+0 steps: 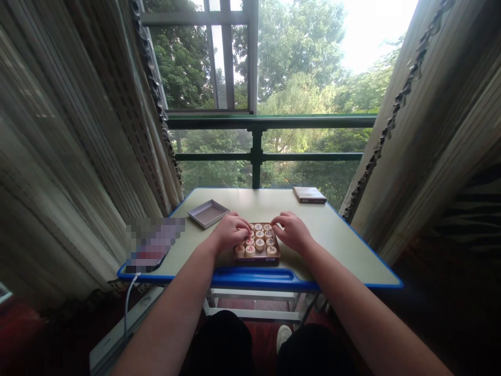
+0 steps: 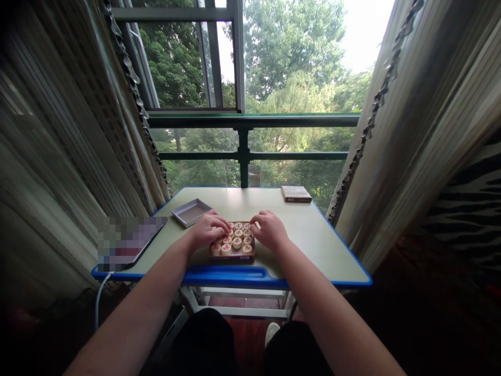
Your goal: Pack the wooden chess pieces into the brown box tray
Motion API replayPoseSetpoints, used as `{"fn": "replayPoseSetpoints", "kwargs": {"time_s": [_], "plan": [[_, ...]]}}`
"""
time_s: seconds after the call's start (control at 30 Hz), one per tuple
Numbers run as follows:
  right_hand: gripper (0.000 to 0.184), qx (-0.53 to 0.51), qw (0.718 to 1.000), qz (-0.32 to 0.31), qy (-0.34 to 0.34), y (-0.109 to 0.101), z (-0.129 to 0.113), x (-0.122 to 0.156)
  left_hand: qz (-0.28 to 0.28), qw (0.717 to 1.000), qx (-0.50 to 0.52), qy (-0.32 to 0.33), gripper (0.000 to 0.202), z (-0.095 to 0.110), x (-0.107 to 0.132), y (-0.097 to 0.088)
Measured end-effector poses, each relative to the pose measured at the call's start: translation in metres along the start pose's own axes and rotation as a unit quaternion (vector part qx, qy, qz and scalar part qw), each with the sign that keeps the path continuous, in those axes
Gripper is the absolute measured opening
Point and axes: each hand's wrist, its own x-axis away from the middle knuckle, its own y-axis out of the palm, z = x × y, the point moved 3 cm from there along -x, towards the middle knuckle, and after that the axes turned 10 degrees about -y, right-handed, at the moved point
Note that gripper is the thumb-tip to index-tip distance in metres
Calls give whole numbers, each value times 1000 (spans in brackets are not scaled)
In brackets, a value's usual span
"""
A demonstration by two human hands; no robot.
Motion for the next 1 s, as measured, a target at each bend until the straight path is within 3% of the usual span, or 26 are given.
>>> {"fn": "replayPoseSetpoints", "kwargs": {"time_s": [0.17,0.5,0.63,0.73,0.87,1.0], "plan": [[17,9,1000,-5,3,0,0,0,49,998,-31,-16,27,-5,-2,-3],[20,11,999,2,37,-3,6,0,43,997,-63,-20,31,-11,-6,1],[26,64,992,1,112,-2,25,0,63,996,-53,-25,28,-11,-6,0],[37,104,981,-36,162,3,38,1,88,995,-46,-22,25,-8,-4,-1],[34,88,980,-97,147,12,42,2,111,993,-41,-19,22,-7,-2,-1],[33,91,982,-72,146,13,43,1,111,992,-48,-16,20,-9,-4,0]]}}
